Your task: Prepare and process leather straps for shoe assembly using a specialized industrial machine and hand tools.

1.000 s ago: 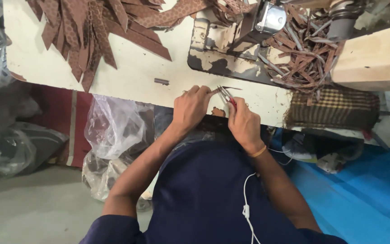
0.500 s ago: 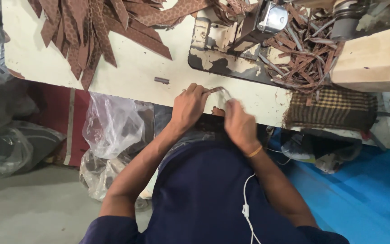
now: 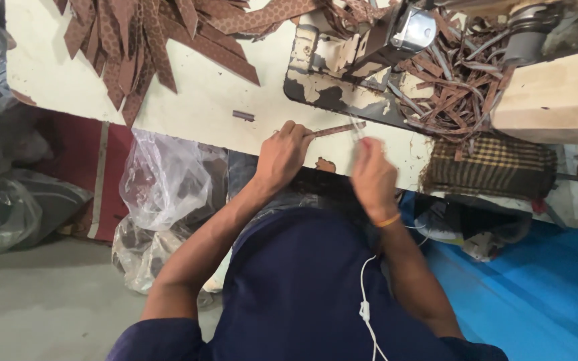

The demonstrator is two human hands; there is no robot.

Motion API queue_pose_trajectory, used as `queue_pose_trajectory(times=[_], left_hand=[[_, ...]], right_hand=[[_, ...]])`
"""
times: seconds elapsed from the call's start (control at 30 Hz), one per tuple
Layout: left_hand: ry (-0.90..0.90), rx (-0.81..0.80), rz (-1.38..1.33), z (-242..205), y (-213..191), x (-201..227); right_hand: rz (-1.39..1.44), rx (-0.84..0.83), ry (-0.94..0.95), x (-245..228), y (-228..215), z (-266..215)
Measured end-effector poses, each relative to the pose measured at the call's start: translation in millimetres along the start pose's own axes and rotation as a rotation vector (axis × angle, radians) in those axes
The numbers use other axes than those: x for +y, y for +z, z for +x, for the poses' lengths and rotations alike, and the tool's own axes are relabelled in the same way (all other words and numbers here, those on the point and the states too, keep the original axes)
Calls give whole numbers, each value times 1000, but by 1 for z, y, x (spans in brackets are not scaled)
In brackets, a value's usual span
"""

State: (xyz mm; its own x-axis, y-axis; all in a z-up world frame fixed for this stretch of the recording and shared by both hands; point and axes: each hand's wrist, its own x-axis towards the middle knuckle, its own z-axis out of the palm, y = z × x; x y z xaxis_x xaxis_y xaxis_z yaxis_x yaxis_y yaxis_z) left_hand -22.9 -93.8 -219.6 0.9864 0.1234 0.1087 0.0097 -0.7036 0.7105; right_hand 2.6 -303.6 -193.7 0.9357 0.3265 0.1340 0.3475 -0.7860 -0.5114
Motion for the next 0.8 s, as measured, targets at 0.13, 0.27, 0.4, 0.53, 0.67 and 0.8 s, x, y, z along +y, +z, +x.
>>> queue_pose_trajectory(times=[0.13,0.27,0.4,0.53,0.67,0.8], left_hand=[[-2,1,-17,0,-2,1],[-8,13,-27,0,-6,3],[-14,-2,-31,1,-6,1],[-8,-13,-12,0,1,-3],[-15,2,-13,-1,1,-5],[-29,-12,-31,-1,1,-4]], right_hand=[[-37,70,101,19,-16,4],[-223,244,38,-11,-51,22],[-203,335,-266,-21,-49,12],[101,53,-451,-46,-29,24],[73,17,-419,-34,2,46],[483,134,7,1,24,52]])
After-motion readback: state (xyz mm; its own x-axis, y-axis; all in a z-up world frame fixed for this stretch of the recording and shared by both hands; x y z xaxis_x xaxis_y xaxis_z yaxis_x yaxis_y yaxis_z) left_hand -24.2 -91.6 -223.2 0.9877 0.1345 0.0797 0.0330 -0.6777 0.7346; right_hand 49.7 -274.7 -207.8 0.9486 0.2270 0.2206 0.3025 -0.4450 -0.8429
